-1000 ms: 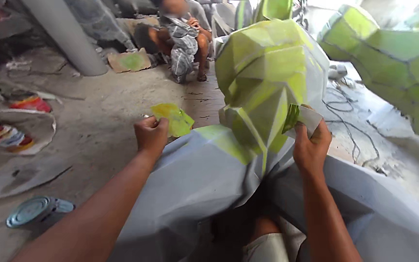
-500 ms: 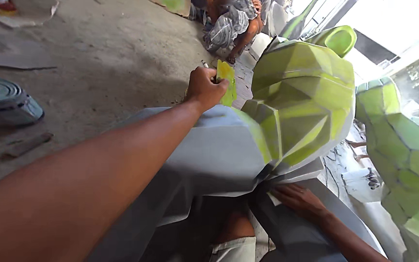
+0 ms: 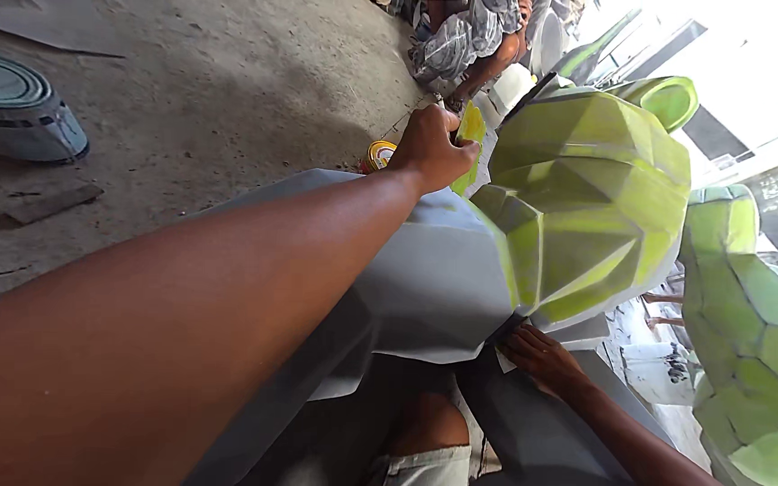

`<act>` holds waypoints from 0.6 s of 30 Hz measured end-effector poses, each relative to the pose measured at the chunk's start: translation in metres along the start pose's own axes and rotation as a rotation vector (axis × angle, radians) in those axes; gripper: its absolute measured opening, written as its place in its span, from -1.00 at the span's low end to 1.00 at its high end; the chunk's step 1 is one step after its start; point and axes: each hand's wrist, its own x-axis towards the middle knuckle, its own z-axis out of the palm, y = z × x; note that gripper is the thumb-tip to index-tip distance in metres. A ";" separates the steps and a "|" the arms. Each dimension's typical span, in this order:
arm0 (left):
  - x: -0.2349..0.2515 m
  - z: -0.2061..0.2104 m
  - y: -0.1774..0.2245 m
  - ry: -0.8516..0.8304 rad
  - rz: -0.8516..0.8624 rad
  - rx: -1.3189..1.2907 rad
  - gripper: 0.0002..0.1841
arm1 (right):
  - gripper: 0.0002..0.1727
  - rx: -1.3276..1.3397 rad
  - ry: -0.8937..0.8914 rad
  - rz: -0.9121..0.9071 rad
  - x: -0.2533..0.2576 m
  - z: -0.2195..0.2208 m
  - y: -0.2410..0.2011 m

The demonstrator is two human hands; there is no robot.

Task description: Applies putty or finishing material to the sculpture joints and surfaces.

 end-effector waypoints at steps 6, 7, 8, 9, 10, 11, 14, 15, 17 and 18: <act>0.000 0.000 0.000 -0.034 0.011 0.035 -0.69 | -0.52 -0.148 -0.130 0.062 -0.002 -0.003 -0.016; 0.000 0.000 0.000 -0.032 0.012 0.039 -0.69 | -0.53 -0.154 -0.127 0.074 -0.001 -0.003 -0.016; 0.000 0.000 0.000 -0.033 0.012 0.041 -0.69 | -0.53 -0.155 -0.125 0.081 0.000 -0.004 -0.017; 0.000 -0.001 0.000 -0.032 0.013 0.042 -0.69 | -0.55 -0.147 -0.120 0.085 0.000 -0.005 -0.016; 0.000 -0.001 0.000 -0.029 0.014 0.040 -0.69 | -0.55 -0.138 -0.118 0.085 -0.001 -0.007 -0.015; 0.000 -0.001 0.000 -0.026 0.013 0.038 -0.69 | -0.56 -0.128 -0.111 0.080 -0.003 -0.008 -0.013; 0.000 -0.002 0.001 -0.023 0.004 0.044 -0.69 | -0.58 -0.051 -0.063 0.058 -0.007 -0.011 -0.005; 0.000 -0.002 0.001 -0.025 0.001 0.048 -0.69 | -0.57 -0.032 -0.043 0.051 -0.008 -0.009 -0.003; -0.001 -0.001 0.002 -0.033 -0.005 0.047 -0.68 | -0.50 -0.029 -0.014 0.038 -0.009 -0.003 -0.002; -0.001 -0.001 0.002 -0.034 -0.010 0.045 -0.69 | -0.49 -0.038 -0.016 0.037 -0.007 0.000 -0.002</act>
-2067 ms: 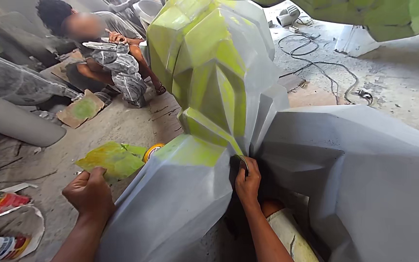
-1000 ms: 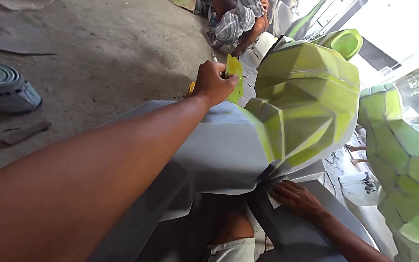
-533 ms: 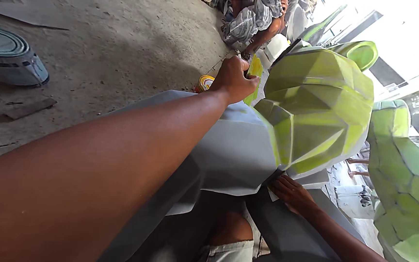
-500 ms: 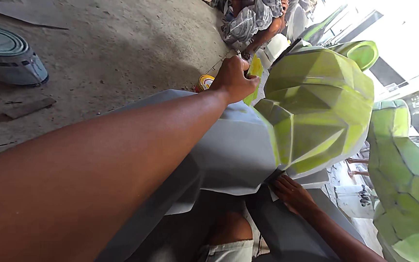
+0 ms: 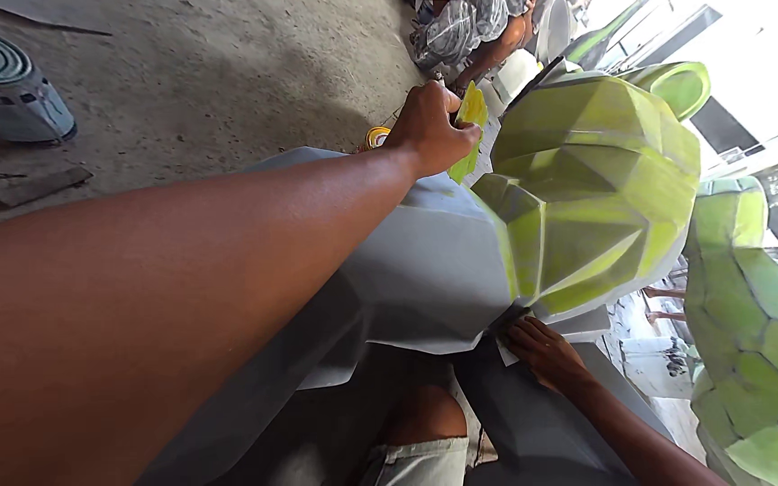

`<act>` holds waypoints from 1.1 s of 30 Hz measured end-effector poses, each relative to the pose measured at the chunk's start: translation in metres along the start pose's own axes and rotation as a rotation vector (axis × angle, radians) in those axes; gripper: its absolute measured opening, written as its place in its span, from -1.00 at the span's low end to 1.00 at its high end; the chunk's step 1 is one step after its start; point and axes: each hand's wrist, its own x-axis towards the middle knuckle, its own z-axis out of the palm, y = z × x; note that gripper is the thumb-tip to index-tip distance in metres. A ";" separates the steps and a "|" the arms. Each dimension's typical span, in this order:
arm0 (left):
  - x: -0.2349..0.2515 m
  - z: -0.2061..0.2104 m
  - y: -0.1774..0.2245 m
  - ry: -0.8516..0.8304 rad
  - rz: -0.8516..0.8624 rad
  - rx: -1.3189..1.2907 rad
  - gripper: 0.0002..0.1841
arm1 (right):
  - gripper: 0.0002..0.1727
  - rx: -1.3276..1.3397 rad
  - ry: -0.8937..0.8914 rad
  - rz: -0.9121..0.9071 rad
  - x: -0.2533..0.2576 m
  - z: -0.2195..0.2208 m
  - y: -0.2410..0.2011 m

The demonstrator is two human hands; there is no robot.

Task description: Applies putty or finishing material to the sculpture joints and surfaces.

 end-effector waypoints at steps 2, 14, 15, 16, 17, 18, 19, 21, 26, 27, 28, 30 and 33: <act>0.001 -0.001 -0.001 0.002 -0.002 -0.003 -0.70 | -0.47 -0.021 -0.038 0.013 0.004 0.004 -0.003; 0.001 0.001 0.000 -0.002 -0.002 -0.014 -0.71 | -0.49 0.002 -0.040 0.019 0.005 -0.001 -0.007; 0.001 0.001 -0.001 -0.003 -0.001 -0.013 -0.71 | -0.46 -0.006 -0.027 0.024 0.006 0.004 -0.008; 0.001 0.001 -0.001 -0.004 -0.001 -0.010 -0.71 | -0.46 -0.020 -0.019 0.028 0.006 0.009 -0.010; 0.001 0.001 -0.001 -0.002 0.002 -0.007 -0.71 | -0.46 -0.035 -0.021 0.031 0.006 0.013 -0.011; 0.001 0.001 -0.002 -0.001 0.006 -0.004 -0.70 | -0.46 -0.050 -0.034 0.035 0.006 0.014 -0.013; 0.001 0.001 -0.002 -0.002 0.009 0.000 -0.70 | -0.46 -0.065 -0.050 0.036 0.008 0.013 -0.014; 0.001 0.001 -0.003 -0.002 0.014 0.005 -0.70 | -0.47 -0.080 -0.095 0.041 0.011 0.005 -0.015; 0.002 0.001 -0.001 0.016 0.010 0.005 -0.69 | -0.56 -0.027 -0.082 -0.012 0.004 -0.015 0.001; 0.001 0.002 -0.001 0.018 0.013 0.005 -0.68 | -0.58 -0.008 -0.045 -0.018 0.001 -0.020 0.006; 0.001 0.001 -0.002 0.022 0.018 0.003 -0.68 | -0.59 0.004 -0.011 -0.015 -0.001 -0.024 0.012; 0.001 0.001 -0.003 0.020 0.030 0.003 -0.68 | -0.56 0.011 0.011 -0.005 -0.004 -0.027 0.021; 0.001 0.000 -0.001 0.007 0.019 -0.009 -0.69 | -0.50 -0.014 -0.030 -0.012 -0.003 -0.022 0.028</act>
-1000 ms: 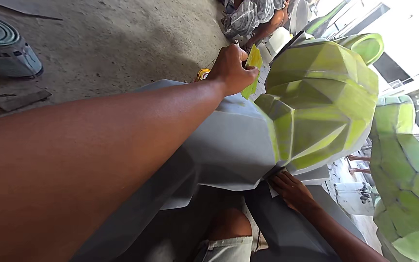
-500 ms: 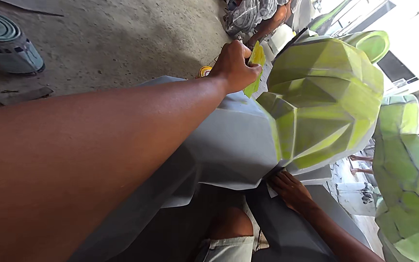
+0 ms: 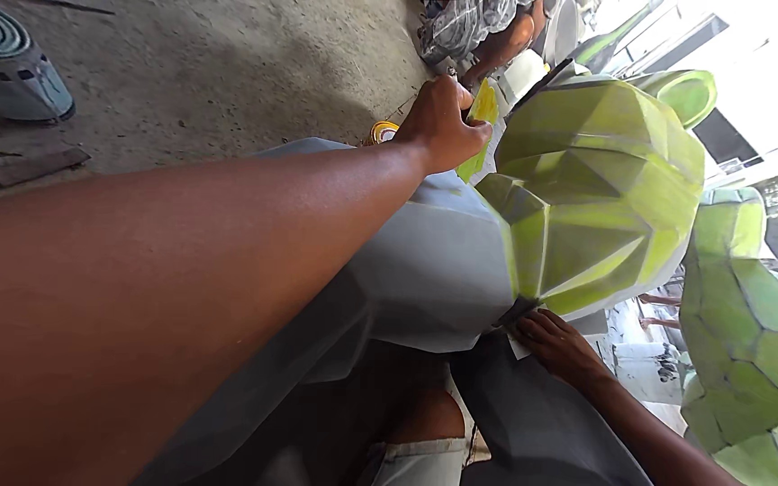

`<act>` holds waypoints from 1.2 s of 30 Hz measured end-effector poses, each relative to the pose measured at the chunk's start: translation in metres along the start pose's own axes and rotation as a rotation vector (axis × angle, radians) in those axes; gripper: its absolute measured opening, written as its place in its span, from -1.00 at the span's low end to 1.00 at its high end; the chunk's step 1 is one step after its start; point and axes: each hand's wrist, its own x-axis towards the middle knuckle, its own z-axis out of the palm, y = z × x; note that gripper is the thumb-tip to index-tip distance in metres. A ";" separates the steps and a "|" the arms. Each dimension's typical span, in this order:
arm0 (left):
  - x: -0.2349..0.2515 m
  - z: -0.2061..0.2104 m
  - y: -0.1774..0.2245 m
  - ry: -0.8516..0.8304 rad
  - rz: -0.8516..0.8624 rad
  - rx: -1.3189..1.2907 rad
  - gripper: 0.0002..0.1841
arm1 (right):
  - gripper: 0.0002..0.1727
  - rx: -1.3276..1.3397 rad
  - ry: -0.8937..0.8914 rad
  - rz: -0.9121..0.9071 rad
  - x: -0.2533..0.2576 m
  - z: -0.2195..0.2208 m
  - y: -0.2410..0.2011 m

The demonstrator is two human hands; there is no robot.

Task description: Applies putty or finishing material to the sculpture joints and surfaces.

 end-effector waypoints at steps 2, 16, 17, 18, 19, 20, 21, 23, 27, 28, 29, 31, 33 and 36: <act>-0.001 -0.001 0.000 -0.014 -0.012 -0.003 -0.71 | -0.49 -0.040 -0.074 -0.004 0.003 0.002 -0.002; 0.001 0.002 -0.003 -0.006 0.018 0.003 -0.70 | -0.47 -0.011 -0.055 -0.007 0.005 -0.004 -0.003; 0.001 0.002 -0.003 -0.009 0.021 0.003 -0.70 | -0.45 -0.019 -0.052 -0.010 0.006 0.002 -0.004; 0.001 0.002 -0.003 -0.006 0.028 0.002 -0.69 | -0.47 -0.033 -0.047 -0.013 0.007 0.006 -0.005; 0.001 0.002 -0.003 -0.004 0.030 0.004 -0.69 | -0.50 -0.050 -0.050 -0.012 0.008 0.008 -0.006; 0.001 0.001 -0.003 -0.004 0.030 0.008 -0.69 | -0.52 -0.067 -0.058 -0.008 0.009 0.008 -0.007; 0.000 0.001 -0.003 -0.007 0.027 0.010 -0.69 | -0.54 -0.076 -0.068 -0.002 0.008 0.007 -0.009; -0.001 0.001 -0.003 -0.010 0.029 0.011 -0.70 | -0.58 -0.082 -0.072 0.009 0.007 0.004 -0.011; 0.000 0.001 -0.003 -0.003 0.037 0.004 -0.69 | -0.61 -0.041 -0.071 0.000 0.002 -0.003 -0.007; -0.001 0.001 -0.002 -0.006 0.032 0.005 -0.68 | -0.63 -0.029 -0.079 -0.008 0.001 -0.006 -0.005; -0.001 0.001 -0.001 -0.009 0.025 0.005 -0.68 | -0.64 -0.016 -0.086 -0.014 0.001 -0.009 -0.004; 0.000 0.001 -0.001 -0.012 0.013 0.002 -0.69 | -0.65 0.025 -0.056 -0.015 0.004 -0.010 -0.001; 0.000 0.001 -0.002 -0.016 0.006 0.003 -0.70 | -0.61 0.039 -0.035 0.004 0.008 -0.008 0.000; -0.002 0.000 0.000 -0.023 0.013 0.008 -0.68 | -0.59 -0.004 -0.014 0.013 0.011 0.006 -0.007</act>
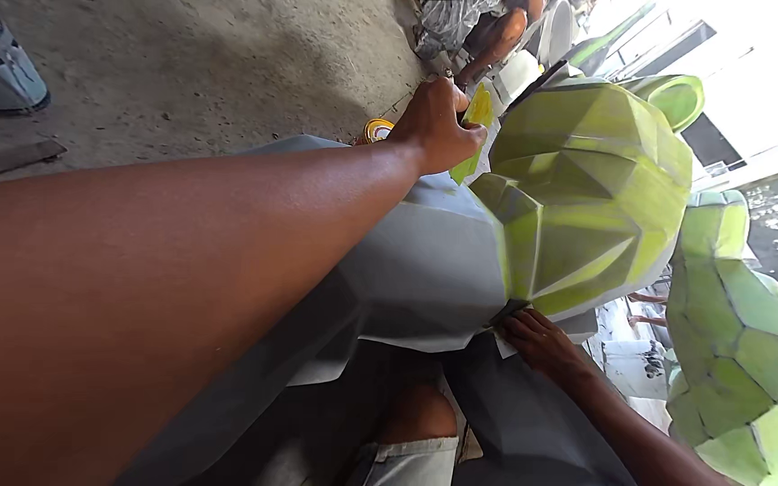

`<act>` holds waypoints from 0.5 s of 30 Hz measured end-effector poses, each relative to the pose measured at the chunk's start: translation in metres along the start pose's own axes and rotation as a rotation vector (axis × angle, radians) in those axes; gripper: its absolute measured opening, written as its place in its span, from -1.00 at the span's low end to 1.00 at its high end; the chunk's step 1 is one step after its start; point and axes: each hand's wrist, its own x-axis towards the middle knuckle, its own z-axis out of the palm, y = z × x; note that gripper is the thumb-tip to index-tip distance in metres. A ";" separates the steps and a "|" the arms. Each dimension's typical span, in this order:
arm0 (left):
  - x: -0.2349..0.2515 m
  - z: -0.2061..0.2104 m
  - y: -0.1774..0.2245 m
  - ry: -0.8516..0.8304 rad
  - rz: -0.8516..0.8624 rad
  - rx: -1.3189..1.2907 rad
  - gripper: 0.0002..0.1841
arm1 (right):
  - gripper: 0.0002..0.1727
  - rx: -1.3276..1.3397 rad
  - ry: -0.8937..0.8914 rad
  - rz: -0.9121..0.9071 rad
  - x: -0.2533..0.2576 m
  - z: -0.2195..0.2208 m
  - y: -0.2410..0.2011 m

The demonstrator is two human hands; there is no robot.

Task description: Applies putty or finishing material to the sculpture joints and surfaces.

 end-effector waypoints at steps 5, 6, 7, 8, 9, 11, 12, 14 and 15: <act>-0.001 0.000 0.001 -0.003 -0.002 -0.010 -0.71 | -0.65 -0.063 -0.054 0.001 -0.005 -0.002 -0.006; -0.001 0.000 0.001 0.000 0.005 -0.010 -0.71 | -0.64 -0.055 -0.073 -0.005 -0.007 -0.005 -0.005; 0.000 0.000 0.001 0.007 0.011 -0.010 -0.71 | -0.64 -0.050 -0.080 -0.011 -0.010 -0.009 -0.003; 0.000 0.000 0.001 0.013 0.012 -0.009 -0.70 | -0.64 -0.041 -0.067 -0.018 -0.011 -0.012 0.000; 0.000 0.000 0.001 0.014 0.009 -0.010 -0.69 | -0.65 -0.025 -0.043 -0.022 -0.013 -0.016 0.003; -0.001 0.001 0.001 0.007 0.003 -0.008 -0.68 | -0.63 -0.001 0.015 -0.015 -0.014 -0.023 0.011; 0.000 0.000 0.002 0.005 0.002 -0.007 -0.67 | -0.60 -0.001 0.034 -0.011 -0.013 -0.026 0.016; 0.000 0.000 0.002 -0.002 0.003 -0.004 -0.68 | -0.57 -0.027 0.040 -0.006 -0.011 -0.030 0.024; -0.001 0.000 0.001 -0.001 0.012 -0.004 -0.68 | -0.55 -0.043 0.028 -0.006 -0.009 -0.030 0.028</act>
